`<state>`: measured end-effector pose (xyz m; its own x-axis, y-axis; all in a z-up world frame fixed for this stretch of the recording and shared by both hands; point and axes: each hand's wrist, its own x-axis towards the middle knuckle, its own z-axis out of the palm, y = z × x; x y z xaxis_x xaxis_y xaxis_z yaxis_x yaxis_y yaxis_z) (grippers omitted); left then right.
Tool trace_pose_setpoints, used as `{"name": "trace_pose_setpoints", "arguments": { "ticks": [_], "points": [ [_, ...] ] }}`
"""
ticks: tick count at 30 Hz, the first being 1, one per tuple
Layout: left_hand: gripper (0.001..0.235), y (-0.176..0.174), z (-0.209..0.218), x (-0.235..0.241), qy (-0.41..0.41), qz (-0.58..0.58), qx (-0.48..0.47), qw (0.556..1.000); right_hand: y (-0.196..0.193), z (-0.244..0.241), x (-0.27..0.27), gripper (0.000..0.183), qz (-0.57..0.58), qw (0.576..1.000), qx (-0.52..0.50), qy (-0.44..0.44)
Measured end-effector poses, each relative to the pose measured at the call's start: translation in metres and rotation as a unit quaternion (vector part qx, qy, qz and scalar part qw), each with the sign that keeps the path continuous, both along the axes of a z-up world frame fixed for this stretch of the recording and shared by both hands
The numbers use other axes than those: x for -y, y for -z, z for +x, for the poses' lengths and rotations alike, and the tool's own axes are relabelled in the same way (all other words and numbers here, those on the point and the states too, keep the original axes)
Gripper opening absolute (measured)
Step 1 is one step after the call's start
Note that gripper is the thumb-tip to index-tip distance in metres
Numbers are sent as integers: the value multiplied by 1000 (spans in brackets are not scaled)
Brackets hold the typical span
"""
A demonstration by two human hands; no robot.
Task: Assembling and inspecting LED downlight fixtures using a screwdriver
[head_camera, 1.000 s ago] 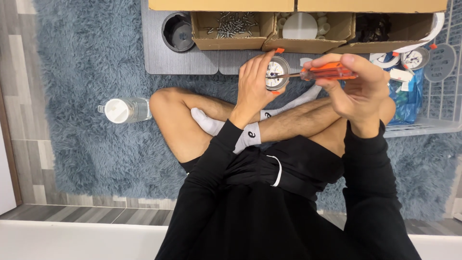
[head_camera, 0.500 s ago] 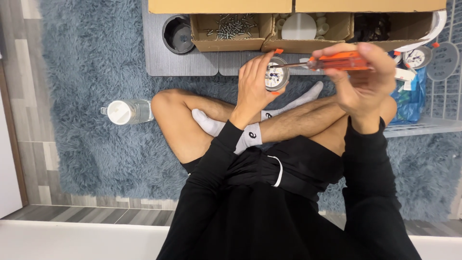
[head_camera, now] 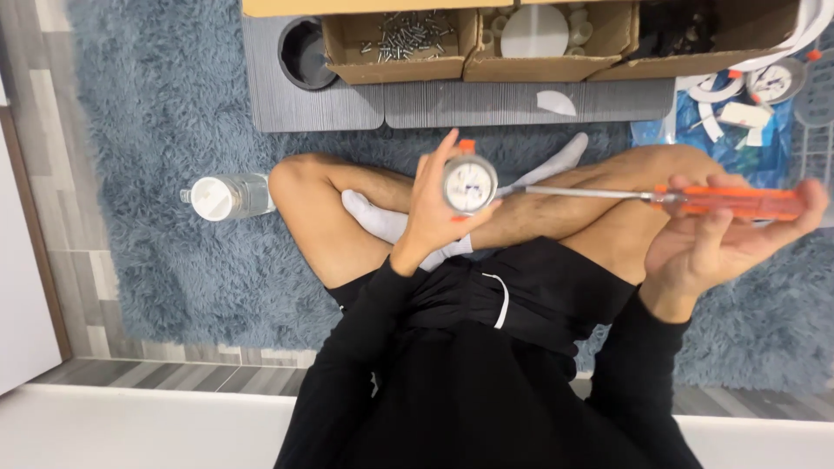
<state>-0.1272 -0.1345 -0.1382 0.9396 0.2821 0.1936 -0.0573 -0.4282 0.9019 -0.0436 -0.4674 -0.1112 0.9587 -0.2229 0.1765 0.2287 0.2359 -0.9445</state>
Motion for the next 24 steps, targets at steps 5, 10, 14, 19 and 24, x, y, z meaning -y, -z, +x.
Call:
{"name": "trace_pose_setpoints", "arguments": {
  "ticks": [5,10,14,19,24],
  "points": [
    [82,6,-25,2,37,-251,23,967,11,-24,2,89,70,992,-100,34],
    [61,30,-27,12,31,-587,21,809,30,-28,7,75,41,999,-25,-24],
    [71,10,-23,14,27,-755,-40,654,22,-27,-8,66,-17,995,96,-21],
    [75,-13,-20,14,11,-799,-72,597,15,-36,-26,67,-34,987,155,-18],
    [76,-16,-21,14,23,-803,-72,591,11,-36,-35,70,-22,969,225,-100]
  ]
}}
